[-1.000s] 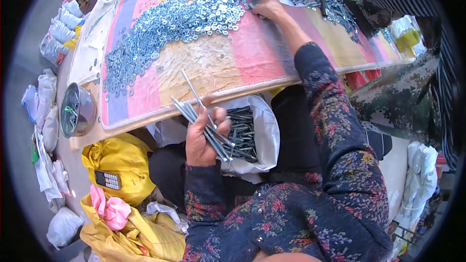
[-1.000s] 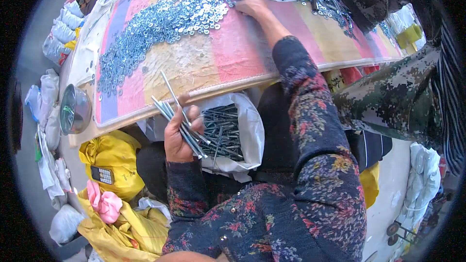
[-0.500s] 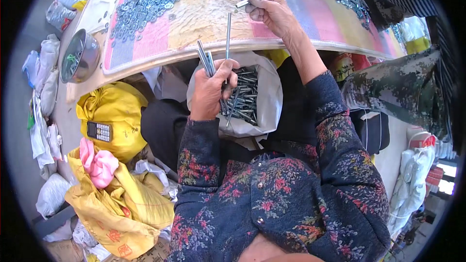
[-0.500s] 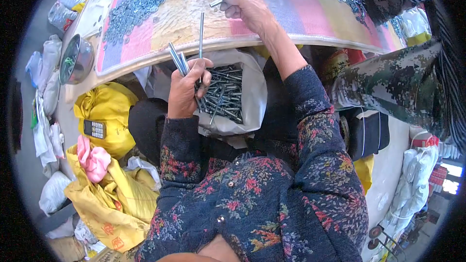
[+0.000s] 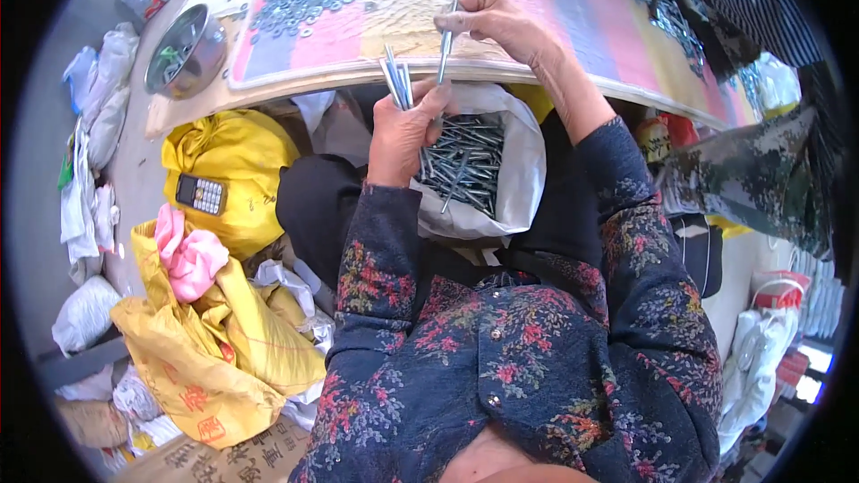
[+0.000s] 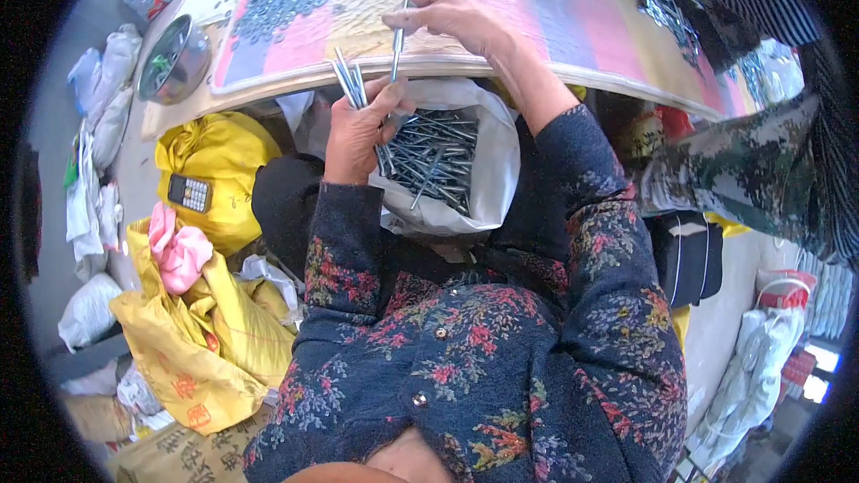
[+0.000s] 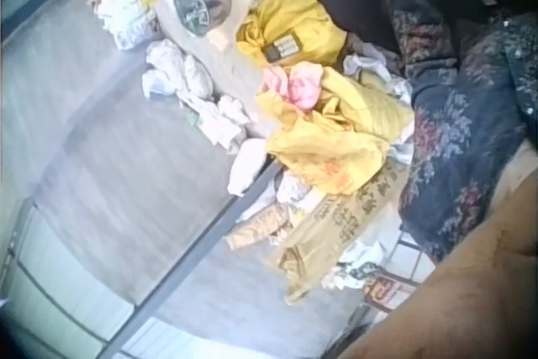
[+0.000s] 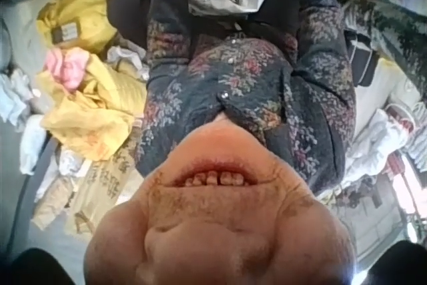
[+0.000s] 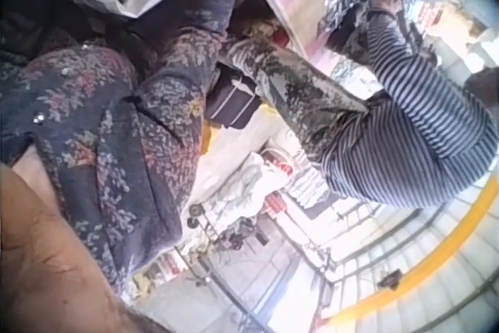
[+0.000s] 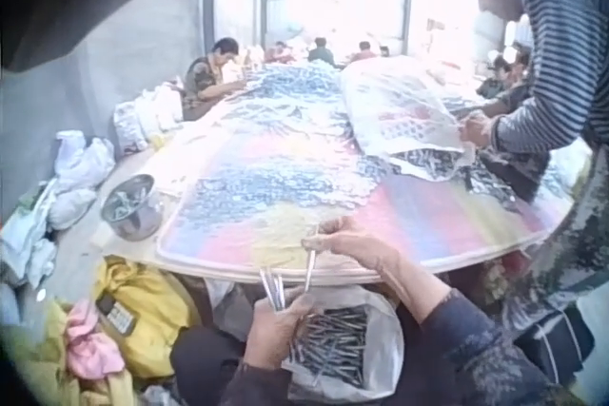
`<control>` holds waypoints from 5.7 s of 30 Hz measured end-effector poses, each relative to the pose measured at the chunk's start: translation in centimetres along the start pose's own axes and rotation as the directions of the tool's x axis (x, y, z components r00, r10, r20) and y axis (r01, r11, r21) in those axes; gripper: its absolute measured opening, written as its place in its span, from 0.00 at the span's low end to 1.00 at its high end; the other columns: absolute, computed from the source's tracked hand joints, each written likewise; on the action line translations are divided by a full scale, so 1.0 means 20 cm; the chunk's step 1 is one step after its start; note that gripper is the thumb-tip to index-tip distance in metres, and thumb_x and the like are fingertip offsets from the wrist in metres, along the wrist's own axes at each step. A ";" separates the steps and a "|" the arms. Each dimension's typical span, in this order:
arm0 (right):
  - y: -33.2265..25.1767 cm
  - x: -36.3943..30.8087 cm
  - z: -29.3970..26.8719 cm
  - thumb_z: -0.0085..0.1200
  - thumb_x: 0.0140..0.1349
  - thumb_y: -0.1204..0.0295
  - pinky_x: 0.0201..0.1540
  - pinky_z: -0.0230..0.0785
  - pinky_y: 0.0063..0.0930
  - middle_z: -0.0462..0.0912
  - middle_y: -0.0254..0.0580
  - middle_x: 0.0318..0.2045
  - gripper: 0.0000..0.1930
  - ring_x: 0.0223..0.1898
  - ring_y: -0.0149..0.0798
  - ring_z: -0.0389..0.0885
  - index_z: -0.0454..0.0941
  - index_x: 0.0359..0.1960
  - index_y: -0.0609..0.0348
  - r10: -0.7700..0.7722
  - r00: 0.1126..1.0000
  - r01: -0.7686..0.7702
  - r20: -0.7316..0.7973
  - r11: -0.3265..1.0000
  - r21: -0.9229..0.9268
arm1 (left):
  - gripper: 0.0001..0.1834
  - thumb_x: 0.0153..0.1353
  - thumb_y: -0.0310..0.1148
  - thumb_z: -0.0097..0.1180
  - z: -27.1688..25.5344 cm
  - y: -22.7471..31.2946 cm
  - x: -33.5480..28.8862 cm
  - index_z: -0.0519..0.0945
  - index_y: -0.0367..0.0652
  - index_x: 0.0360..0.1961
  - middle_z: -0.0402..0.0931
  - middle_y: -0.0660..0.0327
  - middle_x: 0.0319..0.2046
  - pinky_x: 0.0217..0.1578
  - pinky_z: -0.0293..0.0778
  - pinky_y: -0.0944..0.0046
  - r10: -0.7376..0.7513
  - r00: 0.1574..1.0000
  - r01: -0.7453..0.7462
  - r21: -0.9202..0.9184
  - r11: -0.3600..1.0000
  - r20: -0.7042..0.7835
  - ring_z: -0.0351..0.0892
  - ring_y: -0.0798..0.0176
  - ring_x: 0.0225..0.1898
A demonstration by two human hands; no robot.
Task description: The person assembles hardware fasteners by taking washers and nuts from the table and threading them onto metal bolts by hand.
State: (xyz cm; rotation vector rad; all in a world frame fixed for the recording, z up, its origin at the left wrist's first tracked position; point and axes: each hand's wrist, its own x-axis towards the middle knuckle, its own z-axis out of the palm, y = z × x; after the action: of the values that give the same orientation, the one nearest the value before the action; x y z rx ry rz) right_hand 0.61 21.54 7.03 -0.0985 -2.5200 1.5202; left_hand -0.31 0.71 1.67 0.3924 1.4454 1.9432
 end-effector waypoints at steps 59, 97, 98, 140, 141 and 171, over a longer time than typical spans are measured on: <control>0.07 0.10 0.26 0.51 0.66 0.69 0.20 0.59 0.16 0.76 0.31 0.17 0.10 0.16 0.21 0.69 0.76 0.28 0.61 -0.086 0.927 0.164 -0.364 0.968 0.191 | 0.13 0.61 0.35 0.59 -0.09 0.04 0.01 0.79 0.35 0.40 0.73 0.64 0.20 0.11 0.55 0.79 -0.111 0.989 0.133 -0.260 0.956 0.096 0.61 0.78 0.12; 0.01 0.00 0.23 0.52 0.66 0.68 0.19 0.55 0.15 0.73 0.29 0.15 0.11 0.16 0.21 0.66 0.77 0.27 0.61 0.088 0.926 0.111 -0.366 0.866 0.488 | 0.13 0.62 0.34 0.58 -0.03 0.02 0.01 0.77 0.33 0.40 0.73 0.63 0.23 0.12 0.54 0.80 -0.120 0.984 0.149 -0.240 0.959 0.133 0.65 0.77 0.18; 0.00 -0.01 0.22 0.52 0.66 0.68 0.19 0.55 0.15 0.73 0.29 0.15 0.11 0.16 0.21 0.67 0.77 0.28 0.61 0.090 0.915 0.150 -0.392 0.829 0.539 | 0.13 0.62 0.34 0.58 -0.02 0.02 0.01 0.77 0.33 0.40 0.73 0.63 0.23 0.12 0.54 0.80 -0.118 0.983 0.149 -0.233 0.961 0.143 0.65 0.77 0.18; 0.13 -0.14 -0.16 0.55 0.61 0.64 0.28 0.64 0.24 0.76 0.32 0.22 0.12 0.25 0.27 0.72 0.79 0.30 0.62 0.126 0.942 -0.083 -0.312 0.986 0.146 | 0.08 0.56 0.29 0.62 0.12 -0.07 0.08 0.78 0.36 0.31 0.75 0.63 0.22 0.13 0.56 0.77 -0.106 0.994 0.108 -0.109 0.988 0.024 0.66 0.75 0.16; 0.12 -0.15 -0.13 0.56 0.62 0.66 0.28 0.62 0.17 0.74 0.25 0.23 0.10 0.25 0.20 0.69 0.79 0.32 0.61 0.146 0.960 -0.080 -0.240 0.962 0.262 | 0.07 0.55 0.29 0.61 0.12 -0.06 0.08 0.78 0.37 0.30 0.75 0.64 0.21 0.14 0.56 0.76 -0.130 0.991 0.132 -0.070 0.989 0.032 0.66 0.75 0.16; -0.09 -0.18 0.15 0.53 0.62 0.59 0.31 0.68 0.27 0.81 0.42 0.22 0.16 0.28 0.27 0.78 0.83 0.35 0.60 -0.057 0.951 -0.062 -0.304 0.928 -0.367 | 0.08 0.53 0.26 0.63 -0.01 0.03 0.03 0.79 0.35 0.33 0.77 0.61 0.24 0.16 0.60 0.76 0.020 0.994 -0.048 -0.264 0.963 -0.106 0.72 0.74 0.21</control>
State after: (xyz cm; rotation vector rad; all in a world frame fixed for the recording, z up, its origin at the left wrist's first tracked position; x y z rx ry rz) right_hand 3.62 17.48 6.83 -0.3665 -2.5079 0.9154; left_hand -1.08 0.84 2.03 0.1979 1.2218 2.1780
